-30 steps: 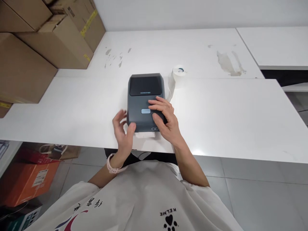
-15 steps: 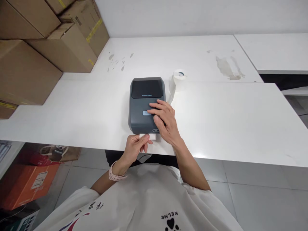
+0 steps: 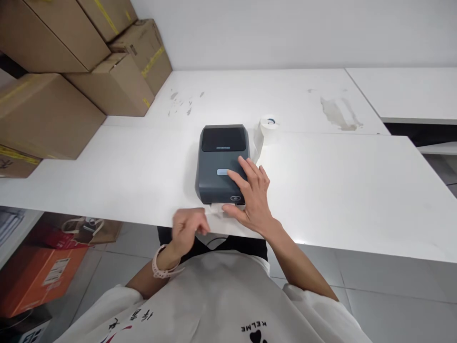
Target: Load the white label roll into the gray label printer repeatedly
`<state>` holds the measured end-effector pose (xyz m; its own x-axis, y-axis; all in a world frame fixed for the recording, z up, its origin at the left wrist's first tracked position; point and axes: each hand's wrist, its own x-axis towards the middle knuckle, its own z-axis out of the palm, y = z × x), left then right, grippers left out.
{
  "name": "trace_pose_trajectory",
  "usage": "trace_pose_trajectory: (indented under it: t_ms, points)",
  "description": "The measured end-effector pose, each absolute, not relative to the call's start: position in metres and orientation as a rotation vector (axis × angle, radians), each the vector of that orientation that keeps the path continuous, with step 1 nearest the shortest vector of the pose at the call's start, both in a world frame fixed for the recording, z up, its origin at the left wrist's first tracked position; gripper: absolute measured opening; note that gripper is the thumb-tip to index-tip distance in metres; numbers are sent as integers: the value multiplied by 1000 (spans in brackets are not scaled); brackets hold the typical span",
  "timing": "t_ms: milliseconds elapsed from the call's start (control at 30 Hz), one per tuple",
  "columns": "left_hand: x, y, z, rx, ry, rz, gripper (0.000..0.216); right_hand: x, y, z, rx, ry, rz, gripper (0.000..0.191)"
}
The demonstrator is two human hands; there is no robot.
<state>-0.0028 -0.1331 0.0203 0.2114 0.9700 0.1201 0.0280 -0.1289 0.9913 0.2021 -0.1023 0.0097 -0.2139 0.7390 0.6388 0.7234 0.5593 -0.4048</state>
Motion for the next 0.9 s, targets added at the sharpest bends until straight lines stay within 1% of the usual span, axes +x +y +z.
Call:
trace_pose_trajectory:
  t_ms: [67, 167, 233, 333, 367, 433, 467, 533, 600, 733, 767, 833, 900]
  points:
    - [-15, -116, 36, 1415, 1072, 1517, 64, 199, -98, 14, -1154, -1897, -51, 69]
    - [-21, -70, 55, 1303, 1312, 1821, 64, 195, -78, 37, -1116, -1780, -152, 72]
    - [-18, -35, 59, 1315, 1375, 1784, 56, 194, -54, 63, -1065, -1700, -156, 72]
    - [-8, 3, 46, 1434, 1364, 1553, 30, 197, -7, 105, -992, -1633, -88, 74]
    - [-5, 10, 39, 1489, 1355, 1456, 33, 199, 11, 118, -979, -1626, -52, 77]
    - [-2, 17, 23, 1578, 1313, 1229, 64, 203, 47, 141, -990, -1633, 51, 78]
    - [-2, 18, 17, 1600, 1277, 1122, 78, 204, 63, 151, -1020, -1635, 118, 74]
    - [-3, 18, 8, 1593, 1201, 973, 94, 205, 88, 164, -1123, -1624, 246, 63]
    - [-4, 17, 4, 1553, 1152, 929, 98, 203, 100, 172, -1228, -1610, 209, 57]
    - [-4, 18, 3, 1511, 1152, 961, 95, 194, 87, 168, -1275, -1777, -340, 47]
    - [-4, 19, 1, 1516, 1161, 974, 94, 192, 80, 163, -1260, -1880, -419, 45]
    - [-4, 21, -4, 1535, 1176, 999, 94, 188, 65, 151, -1252, -2146, -413, 42]
    - [-5, 25, -11, 1556, 1167, 1022, 94, 186, 54, 137, -1279, -2450, -277, 37]
